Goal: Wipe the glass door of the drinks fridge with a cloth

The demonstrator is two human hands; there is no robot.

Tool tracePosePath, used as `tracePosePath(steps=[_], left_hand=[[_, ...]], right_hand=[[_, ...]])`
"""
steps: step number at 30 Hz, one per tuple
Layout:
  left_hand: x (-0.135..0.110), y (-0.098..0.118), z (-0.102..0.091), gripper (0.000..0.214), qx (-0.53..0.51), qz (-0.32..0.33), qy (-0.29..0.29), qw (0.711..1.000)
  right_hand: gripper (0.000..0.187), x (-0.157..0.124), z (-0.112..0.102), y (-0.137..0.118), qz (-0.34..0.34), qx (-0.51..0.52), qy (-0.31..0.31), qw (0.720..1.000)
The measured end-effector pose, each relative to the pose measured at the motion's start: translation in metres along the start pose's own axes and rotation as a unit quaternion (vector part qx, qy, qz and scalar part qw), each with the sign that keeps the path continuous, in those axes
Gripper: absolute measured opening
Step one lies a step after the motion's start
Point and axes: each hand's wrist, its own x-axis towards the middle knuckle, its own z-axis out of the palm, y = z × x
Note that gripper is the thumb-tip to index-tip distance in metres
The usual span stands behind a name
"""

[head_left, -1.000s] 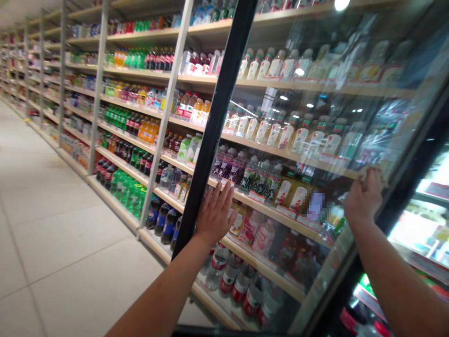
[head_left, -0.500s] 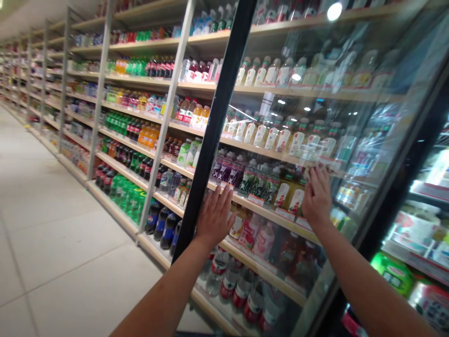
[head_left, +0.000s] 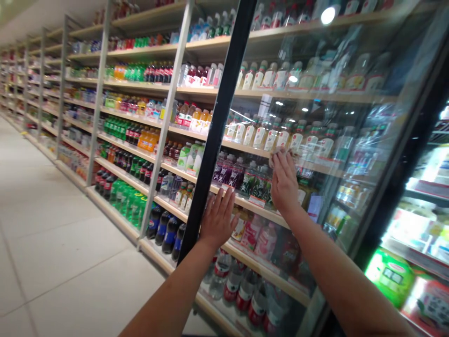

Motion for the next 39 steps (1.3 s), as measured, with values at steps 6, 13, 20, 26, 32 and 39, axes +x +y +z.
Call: tracePosePath(steps=[6,13,20,26,32,39], left_hand=[[0.000,0.001,0.000,0.077,0.009,0.004,0.002,1.000],[0.000,0.000,0.000,0.070,0.002,0.008,0.010,1.000],[0.000,-0.001,0.001,0.070,-0.004,0.010,0.010,1.000],[0.001,-0.001,-0.002,0.077,-0.011,0.013,0.005,1.000],[0.000,0.000,0.001,0.079,0.000,0.005,-0.004,1.000],[0.003,0.001,-0.009,0.075,-0.033,-0.005,0.015,0.999]], right_hand=[[0.057,0.016,0.019,-0.039,0.006,0.051,-0.028,0.998],[0.055,0.037,0.035,-0.078,-0.037,0.050,-0.083,0.995],[0.059,0.080,0.052,-0.093,-0.063,0.050,-0.106,0.991],[0.062,0.093,0.053,-0.095,-0.040,0.029,-0.094,0.994],[0.061,0.106,0.048,-0.074,-0.053,0.050,-0.110,0.991],[0.058,0.103,0.053,-0.071,-0.041,0.046,-0.059,0.996]])
